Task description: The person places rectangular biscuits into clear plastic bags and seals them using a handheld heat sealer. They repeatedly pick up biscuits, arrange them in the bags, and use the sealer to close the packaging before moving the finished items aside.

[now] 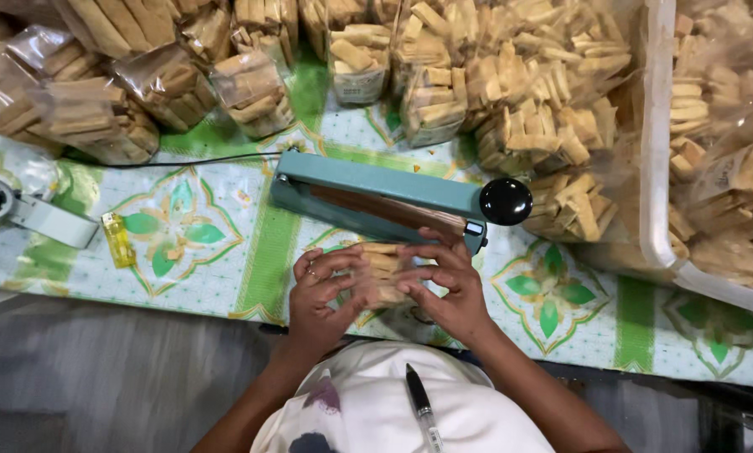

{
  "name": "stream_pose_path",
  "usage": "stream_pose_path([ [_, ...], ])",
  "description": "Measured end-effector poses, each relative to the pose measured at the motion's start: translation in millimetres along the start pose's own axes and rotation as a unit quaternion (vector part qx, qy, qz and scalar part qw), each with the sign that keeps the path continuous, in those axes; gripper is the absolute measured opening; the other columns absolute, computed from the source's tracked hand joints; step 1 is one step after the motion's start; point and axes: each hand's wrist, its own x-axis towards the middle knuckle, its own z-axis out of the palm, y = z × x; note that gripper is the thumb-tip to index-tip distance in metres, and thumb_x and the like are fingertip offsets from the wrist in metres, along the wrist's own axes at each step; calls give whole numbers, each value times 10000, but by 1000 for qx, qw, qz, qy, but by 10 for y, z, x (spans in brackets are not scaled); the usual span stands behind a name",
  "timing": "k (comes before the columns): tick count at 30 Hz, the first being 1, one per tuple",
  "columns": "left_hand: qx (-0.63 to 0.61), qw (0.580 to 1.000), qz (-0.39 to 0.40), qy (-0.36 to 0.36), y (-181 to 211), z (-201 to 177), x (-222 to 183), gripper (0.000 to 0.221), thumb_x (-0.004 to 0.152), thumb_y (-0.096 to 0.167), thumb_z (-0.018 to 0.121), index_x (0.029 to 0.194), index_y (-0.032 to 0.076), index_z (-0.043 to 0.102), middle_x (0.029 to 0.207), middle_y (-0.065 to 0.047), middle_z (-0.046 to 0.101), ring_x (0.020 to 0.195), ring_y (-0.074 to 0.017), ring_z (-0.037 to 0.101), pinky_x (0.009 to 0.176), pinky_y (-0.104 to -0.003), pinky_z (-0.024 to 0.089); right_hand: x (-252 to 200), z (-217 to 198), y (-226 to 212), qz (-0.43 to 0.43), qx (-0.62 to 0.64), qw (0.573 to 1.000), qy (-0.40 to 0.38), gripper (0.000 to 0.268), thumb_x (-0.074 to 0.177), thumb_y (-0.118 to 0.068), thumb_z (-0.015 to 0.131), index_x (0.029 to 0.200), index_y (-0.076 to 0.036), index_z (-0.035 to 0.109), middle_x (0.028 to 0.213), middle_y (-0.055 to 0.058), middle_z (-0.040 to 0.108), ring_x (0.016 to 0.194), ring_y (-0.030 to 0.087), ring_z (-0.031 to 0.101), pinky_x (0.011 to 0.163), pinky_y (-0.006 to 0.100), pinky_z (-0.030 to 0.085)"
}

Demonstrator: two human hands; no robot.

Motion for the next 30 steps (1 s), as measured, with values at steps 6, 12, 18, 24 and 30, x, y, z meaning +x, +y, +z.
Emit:
stream_pose_path([
  [6,-3,1000,13,-10,-8,42,-52,219,870,203,762,1034,60,783,1196,-63,727,1296,-264,632,1177,-450,251,-49,38,75,-12,16,1000,14,139,885,-130,804,1025,-127,801,1168,12,750,1362,298,539,1142,438,401],
  [12,-49,997,-52,34,-58,136,-58,78,919,133,749,967,84,788,1106,-26,776,1146,-175,708,1140,-363,332,-159,29,224,45,29,998,14,163,851,-134,824,1011,-166,827,1097,-8,786,1201,240,587,1088,378,442],
  [18,-46,998,-48,-9,-85,77,-74,114,915,110,740,1018,92,787,1131,-47,785,1152,-181,714,1122,-375,333,-160,54,259,67,184,980,26,193,879,-51,779,1065,-95,749,1089,33,773,1092,232,640,1047,371,451],
  [24,-193,961,-194,37,-3,154,-83,409,926,197,738,1271,119,532,1139,14,700,1066,-102,736,1011,-363,482,153,-228,-68,45,-31,993,-104,569,810,-72,774,1341,42,602,1013,26,723,1033,197,689,999,443,424],
  [30,14,998,-57,-1,14,119,-37,297,932,175,749,1169,86,594,1077,-36,743,1004,-159,678,1081,-428,315,540,-276,-294,-15,-127,969,-211,185,792,-171,813,969,-117,825,920,42,716,902,253,618,783,399,521],
])
